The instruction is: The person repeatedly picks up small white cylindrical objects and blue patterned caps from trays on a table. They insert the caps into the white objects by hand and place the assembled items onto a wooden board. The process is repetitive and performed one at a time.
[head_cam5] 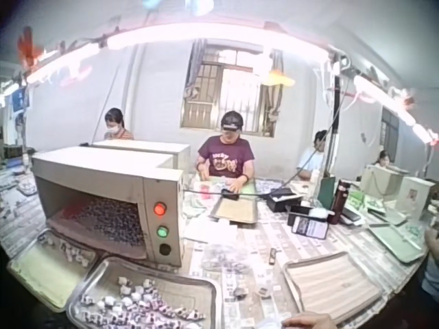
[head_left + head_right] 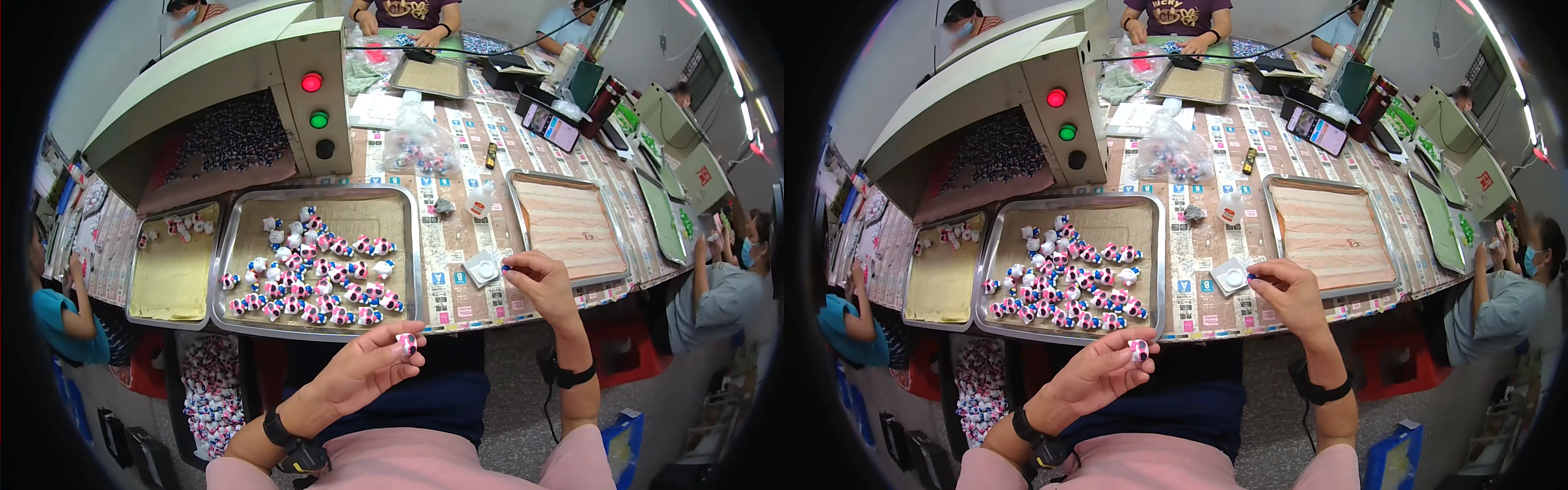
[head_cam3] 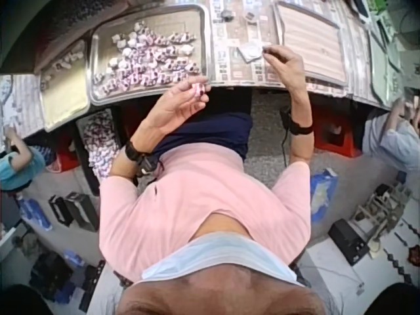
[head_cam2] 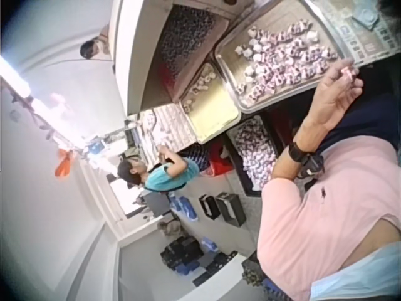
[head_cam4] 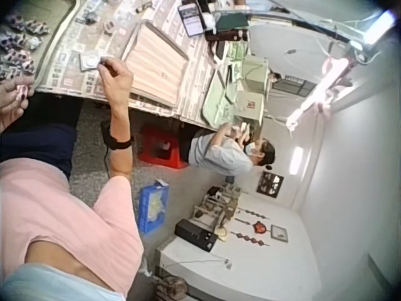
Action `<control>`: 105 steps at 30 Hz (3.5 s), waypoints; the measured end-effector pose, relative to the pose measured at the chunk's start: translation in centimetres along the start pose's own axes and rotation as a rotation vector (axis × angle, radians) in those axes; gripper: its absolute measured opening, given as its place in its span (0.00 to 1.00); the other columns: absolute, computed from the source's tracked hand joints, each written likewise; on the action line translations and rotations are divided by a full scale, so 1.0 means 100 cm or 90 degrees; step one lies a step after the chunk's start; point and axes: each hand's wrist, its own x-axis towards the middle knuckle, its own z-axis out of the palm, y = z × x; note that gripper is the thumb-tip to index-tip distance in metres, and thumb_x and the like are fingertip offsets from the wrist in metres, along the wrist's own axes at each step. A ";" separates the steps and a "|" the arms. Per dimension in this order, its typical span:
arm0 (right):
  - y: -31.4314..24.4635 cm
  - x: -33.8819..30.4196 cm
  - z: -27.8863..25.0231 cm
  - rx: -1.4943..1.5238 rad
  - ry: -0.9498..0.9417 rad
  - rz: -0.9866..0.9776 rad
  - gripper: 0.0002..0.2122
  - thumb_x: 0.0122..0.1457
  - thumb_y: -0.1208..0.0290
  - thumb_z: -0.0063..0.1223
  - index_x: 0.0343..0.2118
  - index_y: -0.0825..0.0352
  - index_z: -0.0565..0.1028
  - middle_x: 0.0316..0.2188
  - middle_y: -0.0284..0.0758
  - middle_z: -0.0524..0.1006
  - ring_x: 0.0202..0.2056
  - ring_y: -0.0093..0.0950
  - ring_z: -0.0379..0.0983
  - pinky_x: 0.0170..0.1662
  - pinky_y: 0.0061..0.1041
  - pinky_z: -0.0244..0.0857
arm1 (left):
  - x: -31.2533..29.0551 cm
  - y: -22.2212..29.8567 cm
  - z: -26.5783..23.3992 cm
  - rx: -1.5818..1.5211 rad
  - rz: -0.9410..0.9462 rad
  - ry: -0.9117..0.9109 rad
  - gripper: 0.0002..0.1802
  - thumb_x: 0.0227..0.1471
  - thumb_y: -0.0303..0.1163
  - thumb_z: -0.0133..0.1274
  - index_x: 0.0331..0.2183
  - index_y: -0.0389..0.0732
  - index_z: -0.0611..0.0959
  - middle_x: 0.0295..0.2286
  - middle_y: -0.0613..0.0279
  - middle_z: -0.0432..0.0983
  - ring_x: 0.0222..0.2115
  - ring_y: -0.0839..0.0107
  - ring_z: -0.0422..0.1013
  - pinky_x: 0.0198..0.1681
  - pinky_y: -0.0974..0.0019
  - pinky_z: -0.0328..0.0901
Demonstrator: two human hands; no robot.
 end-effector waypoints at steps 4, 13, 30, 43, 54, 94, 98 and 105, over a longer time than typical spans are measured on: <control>-0.002 0.006 0.014 -0.108 0.027 -0.042 0.08 0.49 0.82 0.57 0.34 0.71 0.79 0.33 0.36 0.77 0.32 0.22 0.75 0.35 0.19 0.68 | -0.001 -0.006 -0.008 0.009 0.013 -0.023 0.22 0.58 0.28 0.50 0.53 0.36 0.69 0.40 0.59 0.71 0.39 0.73 0.72 0.43 0.71 0.70; -0.001 0.019 0.025 -0.286 -0.016 -0.103 0.08 0.46 0.81 0.58 0.32 0.69 0.79 0.28 0.37 0.77 0.29 0.28 0.75 0.32 0.23 0.68 | -0.007 -0.007 -0.015 0.006 -0.016 -0.013 0.21 0.58 0.28 0.49 0.53 0.35 0.70 0.39 0.61 0.73 0.35 0.74 0.73 0.40 0.73 0.71; -0.009 0.008 0.026 -0.164 0.012 -0.039 0.08 0.47 0.82 0.59 0.33 0.71 0.79 0.29 0.36 0.77 0.28 0.22 0.74 0.31 0.19 0.67 | 0.005 -0.012 -0.003 0.038 0.001 0.005 0.19 0.59 0.28 0.49 0.51 0.35 0.70 0.42 0.57 0.72 0.40 0.71 0.73 0.43 0.72 0.71; -0.051 -0.065 0.061 0.218 -0.122 0.017 0.10 0.51 0.83 0.59 0.37 0.72 0.78 0.37 0.36 0.76 0.37 0.21 0.74 0.39 0.17 0.70 | 0.022 -0.023 0.001 0.049 0.021 0.023 0.18 0.58 0.27 0.49 0.51 0.35 0.71 0.42 0.61 0.73 0.43 0.73 0.71 0.47 0.72 0.68; -0.054 -0.070 0.066 0.167 -0.138 -0.019 0.09 0.49 0.82 0.62 0.35 0.69 0.80 0.33 0.38 0.78 0.34 0.22 0.76 0.36 0.17 0.71 | 0.019 -0.027 0.003 0.074 0.012 0.033 0.17 0.56 0.26 0.51 0.48 0.35 0.74 0.40 0.60 0.75 0.42 0.75 0.72 0.48 0.72 0.68; -0.049 -0.084 0.095 0.096 -0.123 -0.011 0.06 0.48 0.85 0.58 0.31 0.72 0.80 0.30 0.36 0.79 0.31 0.22 0.74 0.34 0.17 0.66 | -0.155 0.289 -0.284 1.325 0.628 1.006 0.37 0.44 0.46 0.60 0.50 0.33 0.70 0.47 0.39 0.65 0.49 0.44 0.61 0.53 0.48 0.55; -0.054 -0.079 0.100 0.080 -0.129 0.008 0.06 0.48 0.83 0.59 0.30 0.71 0.80 0.28 0.35 0.79 0.31 0.21 0.74 0.34 0.17 0.66 | -0.174 0.318 -0.306 1.183 0.349 1.050 0.41 0.43 0.49 0.60 0.51 0.30 0.68 0.46 0.37 0.66 0.49 0.41 0.61 0.53 0.48 0.55; -0.072 -0.068 0.112 0.024 -0.148 -0.039 0.06 0.47 0.81 0.62 0.30 0.69 0.81 0.27 0.36 0.79 0.27 0.22 0.74 0.31 0.18 0.66 | -0.138 0.317 -0.321 1.188 0.542 0.856 0.35 0.45 0.44 0.58 0.50 0.31 0.71 0.46 0.36 0.68 0.47 0.41 0.65 0.51 0.51 0.60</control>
